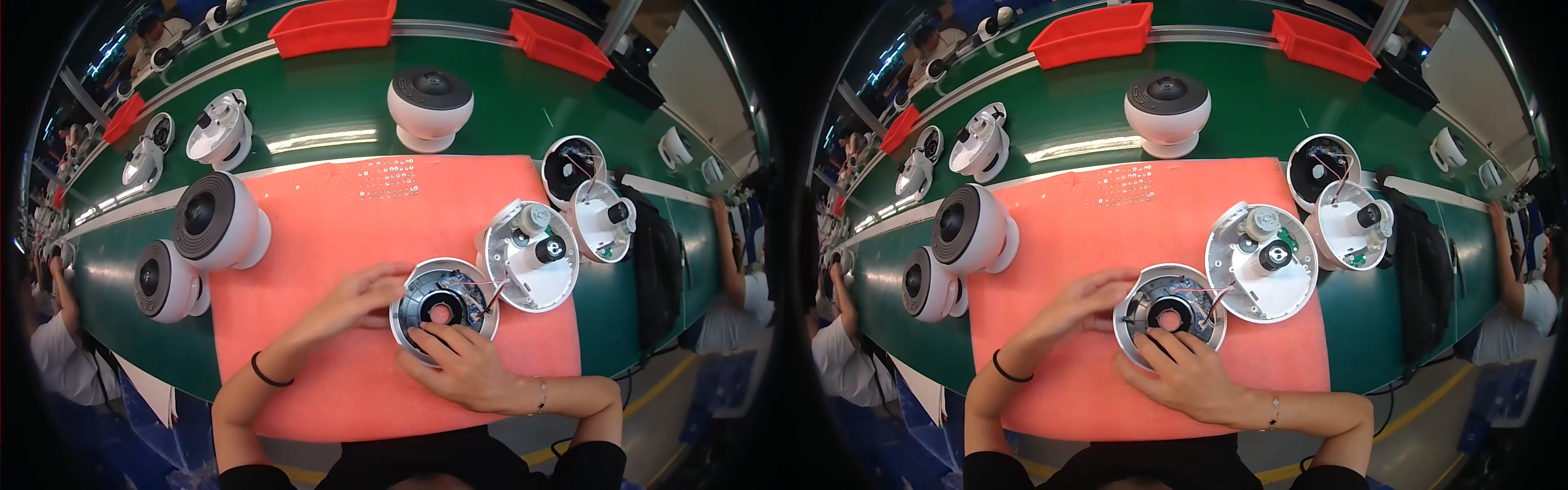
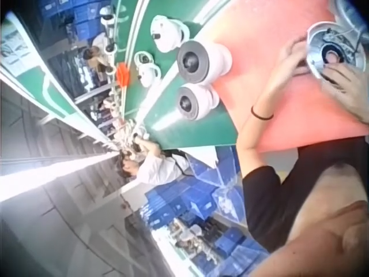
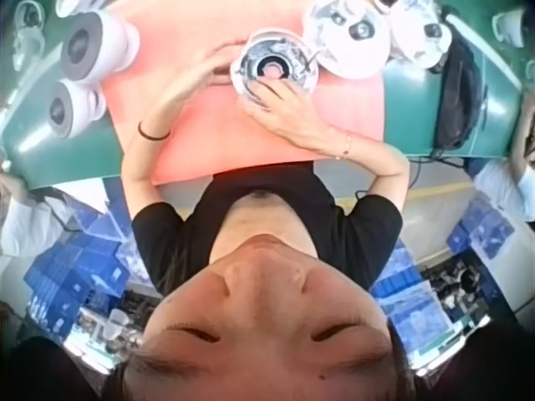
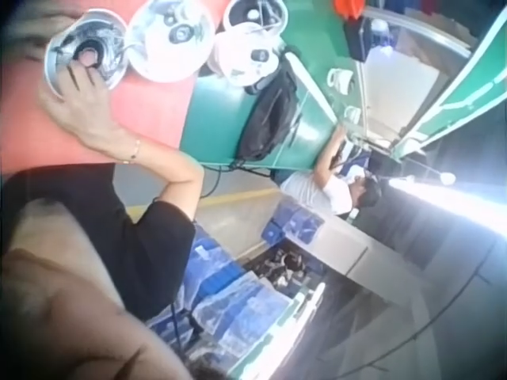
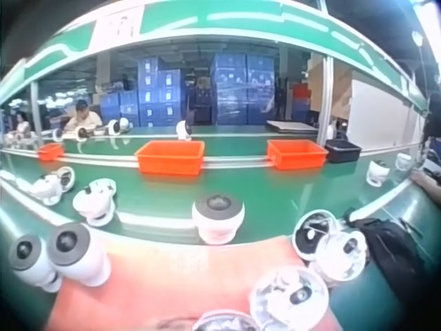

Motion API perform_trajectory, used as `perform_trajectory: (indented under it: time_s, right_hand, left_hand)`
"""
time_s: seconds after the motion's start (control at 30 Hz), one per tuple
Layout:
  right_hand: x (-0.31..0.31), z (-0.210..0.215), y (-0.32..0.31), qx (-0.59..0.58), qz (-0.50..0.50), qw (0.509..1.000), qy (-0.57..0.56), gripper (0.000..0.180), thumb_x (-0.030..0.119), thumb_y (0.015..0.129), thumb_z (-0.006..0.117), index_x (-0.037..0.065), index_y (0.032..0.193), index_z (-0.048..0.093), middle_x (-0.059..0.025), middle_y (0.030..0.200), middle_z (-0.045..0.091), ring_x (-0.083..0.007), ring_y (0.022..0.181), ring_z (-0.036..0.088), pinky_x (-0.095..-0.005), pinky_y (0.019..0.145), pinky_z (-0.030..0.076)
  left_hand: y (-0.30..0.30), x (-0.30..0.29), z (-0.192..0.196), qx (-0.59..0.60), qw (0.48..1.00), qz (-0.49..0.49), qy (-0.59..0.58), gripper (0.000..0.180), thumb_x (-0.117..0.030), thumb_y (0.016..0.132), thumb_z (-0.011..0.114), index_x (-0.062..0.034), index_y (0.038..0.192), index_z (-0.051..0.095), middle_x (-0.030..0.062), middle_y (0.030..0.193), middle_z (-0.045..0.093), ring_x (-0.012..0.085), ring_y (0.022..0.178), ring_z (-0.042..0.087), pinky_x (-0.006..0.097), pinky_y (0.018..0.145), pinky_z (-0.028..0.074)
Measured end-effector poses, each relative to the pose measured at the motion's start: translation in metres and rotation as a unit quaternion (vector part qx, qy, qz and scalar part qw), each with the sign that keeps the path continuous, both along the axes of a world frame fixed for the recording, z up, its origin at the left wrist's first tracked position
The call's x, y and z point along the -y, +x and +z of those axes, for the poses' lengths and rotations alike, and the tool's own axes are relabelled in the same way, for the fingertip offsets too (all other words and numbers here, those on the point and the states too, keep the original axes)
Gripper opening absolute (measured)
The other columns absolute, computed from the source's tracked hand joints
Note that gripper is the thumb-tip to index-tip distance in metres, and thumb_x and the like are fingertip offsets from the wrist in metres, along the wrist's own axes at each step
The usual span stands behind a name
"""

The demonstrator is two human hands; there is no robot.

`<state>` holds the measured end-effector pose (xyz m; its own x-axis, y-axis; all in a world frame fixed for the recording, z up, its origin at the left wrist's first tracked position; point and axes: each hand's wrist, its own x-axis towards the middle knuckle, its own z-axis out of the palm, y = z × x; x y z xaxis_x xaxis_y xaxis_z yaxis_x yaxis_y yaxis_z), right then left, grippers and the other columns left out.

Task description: Assembling the internal components and outer shell of dome security cameras on an assembly line.

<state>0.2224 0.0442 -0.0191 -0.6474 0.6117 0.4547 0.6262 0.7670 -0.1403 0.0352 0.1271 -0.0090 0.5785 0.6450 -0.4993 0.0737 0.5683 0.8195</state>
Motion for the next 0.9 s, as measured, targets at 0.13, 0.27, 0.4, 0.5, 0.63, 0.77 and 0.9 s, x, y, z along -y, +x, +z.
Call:
perform_trajectory:
  time_s: [0.13,0.27,0.4,0.5,0.63,0.77,0.9]
  right_hand:
    - [0.001,0.008,0.005,-0.007,0.008,1.000,-0.011,0.035,0.016,0.068,0.059,0.010,0.103,0.059,-0.0087,0.097,0.057,-0.0194,0.087,0.056,-0.0277,0.067,0.046]
    - [0.008,0.017,0.006,-0.073,-0.014,0.993,-0.088,0.038,0.018,0.068,0.066,0.003,0.102,0.060,-0.0106,0.096,0.060,-0.0203,0.084,0.059,-0.0300,0.068,0.048]
    - [0.010,0.015,0.014,-0.101,-0.020,0.989,-0.107,0.039,0.020,0.067,0.069,0.003,0.101,0.060,-0.0115,0.097,0.060,-0.0205,0.084,0.059,-0.0301,0.069,0.048]
    - [0.010,0.010,0.019,-0.097,-0.023,0.992,-0.076,0.039,0.019,0.067,0.069,0.002,0.101,0.060,-0.0119,0.098,0.060,-0.0216,0.083,0.060,-0.0306,0.070,0.049]
    - [0.009,0.011,0.025,-0.068,-0.016,0.995,-0.066,0.031,0.015,0.069,0.062,0.008,0.099,0.061,-0.0113,0.099,0.060,-0.0215,0.085,0.060,-0.0316,0.073,0.049]
    - [0.011,0.010,0.025,-0.053,-0.030,0.997,-0.038,0.028,0.013,0.070,0.056,0.015,0.097,0.062,-0.0109,0.099,0.060,-0.0205,0.087,0.059,-0.0321,0.074,0.049]
    - [0.009,0.015,0.030,-0.045,-0.037,0.998,-0.037,0.027,0.012,0.070,0.057,0.016,0.097,0.062,-0.0106,0.097,0.061,-0.0203,0.086,0.060,-0.0316,0.075,0.049]
  left_hand:
    - [-0.003,0.013,0.006,0.021,0.999,-0.008,-0.043,0.061,-0.019,0.083,0.060,-0.0002,0.133,0.029,0.0107,0.113,0.055,0.0178,0.100,0.056,0.032,0.082,0.049]
    - [-0.002,0.021,0.002,0.030,0.999,-0.005,-0.041,0.060,-0.021,0.084,0.059,0.0005,0.132,0.030,0.0102,0.106,0.058,0.0162,0.093,0.059,0.029,0.077,0.051]
    - [0.005,0.031,0.001,0.036,0.997,0.039,-0.054,0.056,-0.023,0.085,0.058,0.0027,0.129,0.034,0.0120,0.101,0.060,0.0153,0.087,0.061,0.027,0.072,0.052]
    - [0.012,0.032,-0.001,0.039,0.996,0.048,-0.063,0.053,-0.021,0.086,0.057,0.0037,0.128,0.036,0.0125,0.100,0.061,0.0157,0.086,0.061,0.028,0.072,0.053]
    - [0.014,0.036,0.004,0.022,0.996,0.046,-0.074,0.050,-0.016,0.086,0.055,0.0035,0.128,0.037,0.0115,0.099,0.061,0.0161,0.086,0.062,0.027,0.072,0.053]
    - [0.015,0.038,0.008,0.022,0.994,0.044,-0.099,0.051,-0.013,0.085,0.056,0.0032,0.129,0.035,0.0110,0.098,0.062,0.0160,0.086,0.062,0.025,0.073,0.052]
    - [0.018,0.038,0.010,0.038,0.995,0.039,-0.088,0.056,-0.010,0.084,0.056,0.0026,0.132,0.030,0.0119,0.098,0.062,0.0162,0.088,0.061,0.024,0.073,0.052]
